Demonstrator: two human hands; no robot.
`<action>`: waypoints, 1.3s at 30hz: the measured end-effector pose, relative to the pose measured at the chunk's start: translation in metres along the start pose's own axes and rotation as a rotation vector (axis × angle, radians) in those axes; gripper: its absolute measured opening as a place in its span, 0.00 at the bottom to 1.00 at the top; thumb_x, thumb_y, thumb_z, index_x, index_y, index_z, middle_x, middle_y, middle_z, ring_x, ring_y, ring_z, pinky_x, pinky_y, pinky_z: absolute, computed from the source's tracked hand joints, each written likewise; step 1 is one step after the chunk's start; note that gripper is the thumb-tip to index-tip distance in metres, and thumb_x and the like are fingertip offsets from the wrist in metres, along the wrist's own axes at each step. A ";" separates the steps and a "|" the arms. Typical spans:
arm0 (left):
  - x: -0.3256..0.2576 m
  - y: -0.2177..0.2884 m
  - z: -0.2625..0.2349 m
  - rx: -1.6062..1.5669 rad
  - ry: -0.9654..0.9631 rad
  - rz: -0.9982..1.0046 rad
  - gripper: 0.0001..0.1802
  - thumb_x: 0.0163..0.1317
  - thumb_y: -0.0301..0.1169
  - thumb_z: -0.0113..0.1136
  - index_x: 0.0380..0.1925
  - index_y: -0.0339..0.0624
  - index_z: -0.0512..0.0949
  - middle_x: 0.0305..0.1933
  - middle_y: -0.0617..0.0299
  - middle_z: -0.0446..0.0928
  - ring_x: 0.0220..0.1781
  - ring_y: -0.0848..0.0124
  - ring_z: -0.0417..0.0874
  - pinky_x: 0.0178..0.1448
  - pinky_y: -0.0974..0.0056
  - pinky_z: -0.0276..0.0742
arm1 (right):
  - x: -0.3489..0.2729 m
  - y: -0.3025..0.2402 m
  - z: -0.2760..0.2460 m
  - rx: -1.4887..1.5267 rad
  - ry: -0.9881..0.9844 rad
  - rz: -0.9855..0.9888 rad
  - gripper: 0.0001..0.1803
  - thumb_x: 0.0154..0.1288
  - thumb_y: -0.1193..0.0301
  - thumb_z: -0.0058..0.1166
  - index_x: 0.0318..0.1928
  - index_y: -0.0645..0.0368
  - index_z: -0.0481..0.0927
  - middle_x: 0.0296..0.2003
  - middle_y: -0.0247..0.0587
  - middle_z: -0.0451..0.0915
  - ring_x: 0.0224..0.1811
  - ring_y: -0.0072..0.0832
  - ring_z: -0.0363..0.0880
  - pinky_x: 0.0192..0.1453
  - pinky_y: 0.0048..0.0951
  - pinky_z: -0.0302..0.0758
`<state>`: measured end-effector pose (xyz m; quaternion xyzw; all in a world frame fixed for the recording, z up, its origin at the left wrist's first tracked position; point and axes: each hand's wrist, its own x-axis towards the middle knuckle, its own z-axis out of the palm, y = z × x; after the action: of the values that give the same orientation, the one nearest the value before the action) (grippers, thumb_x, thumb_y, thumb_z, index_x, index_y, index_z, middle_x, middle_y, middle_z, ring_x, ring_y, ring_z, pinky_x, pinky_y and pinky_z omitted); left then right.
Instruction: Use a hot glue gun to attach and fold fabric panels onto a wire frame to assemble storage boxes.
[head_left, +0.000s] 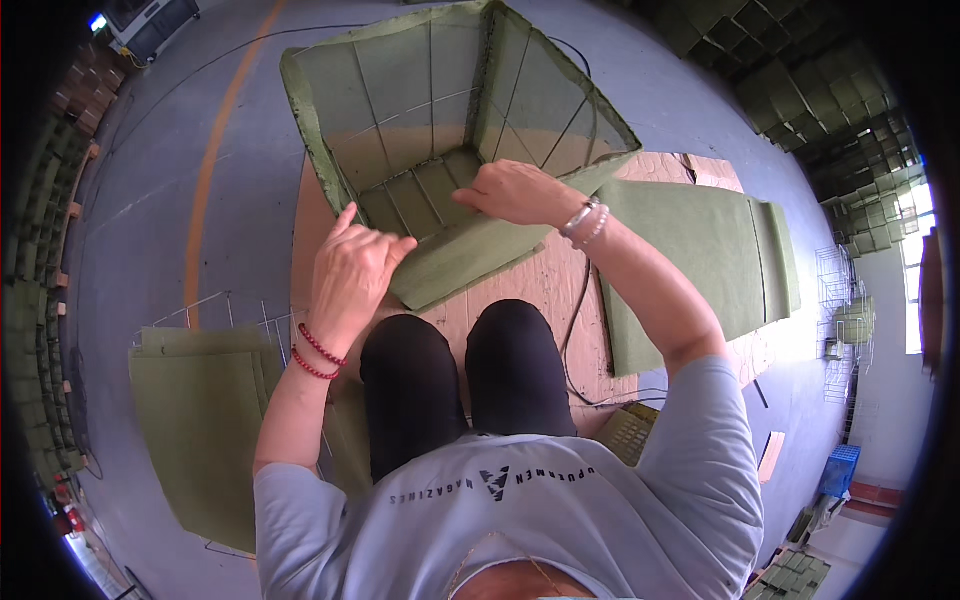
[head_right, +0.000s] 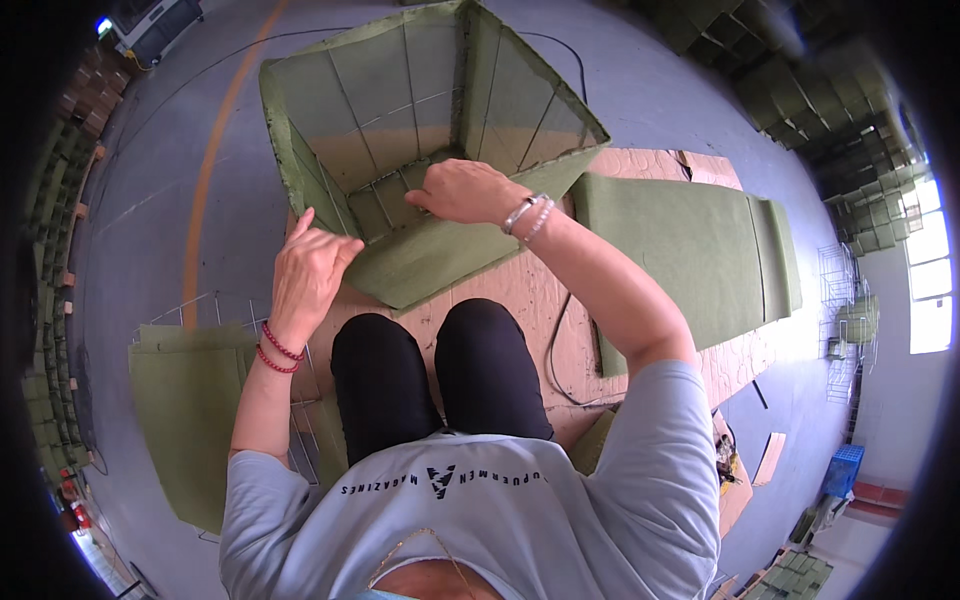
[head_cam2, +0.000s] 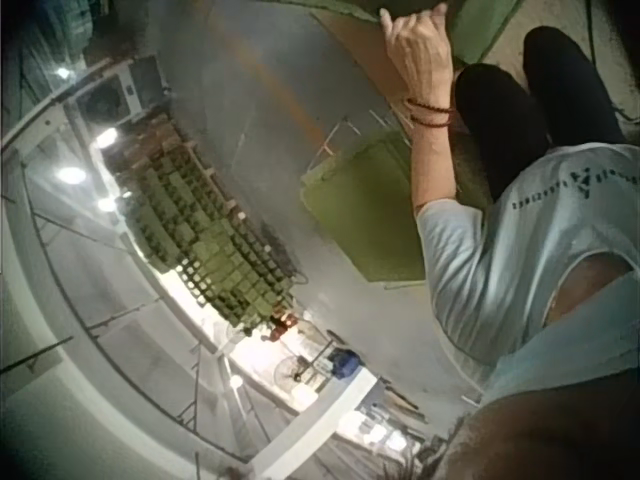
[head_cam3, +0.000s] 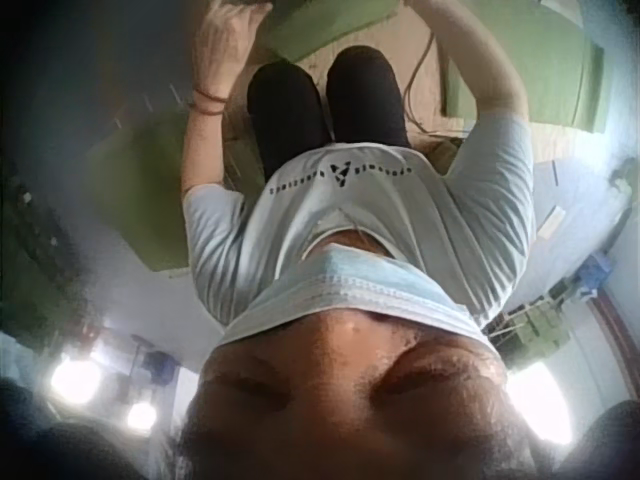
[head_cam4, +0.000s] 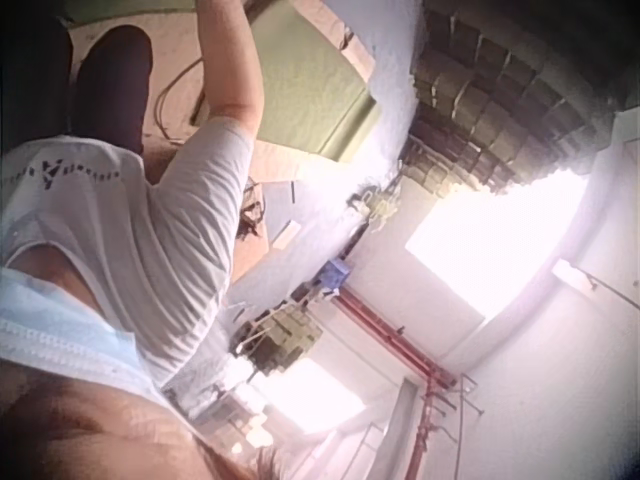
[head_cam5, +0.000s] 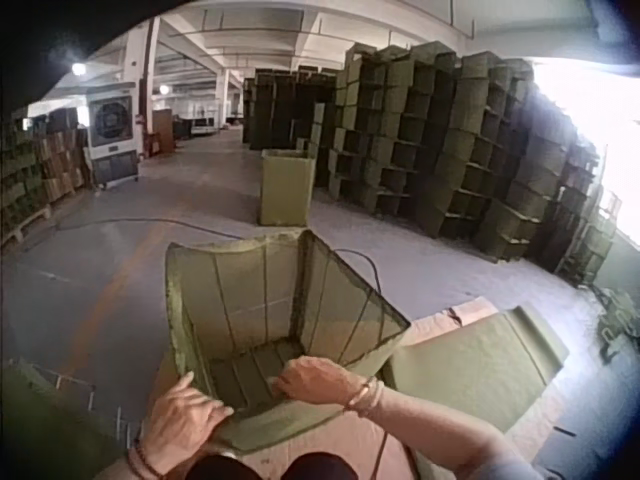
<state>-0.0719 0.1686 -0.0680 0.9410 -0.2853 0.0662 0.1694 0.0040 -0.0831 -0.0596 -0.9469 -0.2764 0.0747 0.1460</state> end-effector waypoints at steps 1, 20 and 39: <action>0.003 0.003 0.003 -0.033 0.213 -0.026 0.12 0.62 0.32 0.64 0.40 0.35 0.81 0.36 0.55 0.81 0.43 0.60 0.82 0.67 0.52 0.73 | 0.000 -0.003 -0.003 0.090 0.025 -0.030 0.24 0.71 0.56 0.51 0.28 0.66 0.82 0.23 0.57 0.79 0.29 0.52 0.80 0.38 0.44 0.77; 0.046 0.035 0.020 -0.400 0.207 -0.090 0.14 0.65 0.31 0.60 0.25 0.31 0.76 0.18 0.40 0.67 0.24 0.43 0.74 0.28 0.53 0.65 | -0.010 -0.001 -0.009 0.302 0.012 -0.318 0.10 0.67 0.67 0.55 0.39 0.61 0.84 0.29 0.51 0.82 0.32 0.47 0.80 0.38 0.39 0.76; 0.053 0.055 0.059 -0.009 0.436 0.033 0.07 0.65 0.31 0.61 0.30 0.41 0.75 0.23 0.55 0.77 0.26 0.58 0.82 0.27 0.56 0.76 | -0.041 0.035 0.016 0.028 0.452 -0.307 0.08 0.59 0.68 0.62 0.36 0.58 0.82 0.27 0.44 0.81 0.31 0.40 0.81 0.37 0.36 0.77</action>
<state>-0.0571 0.0770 -0.0961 0.8989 -0.2575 0.2695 0.2304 -0.0161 -0.1302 -0.0839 -0.8844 -0.3764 -0.1577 0.2265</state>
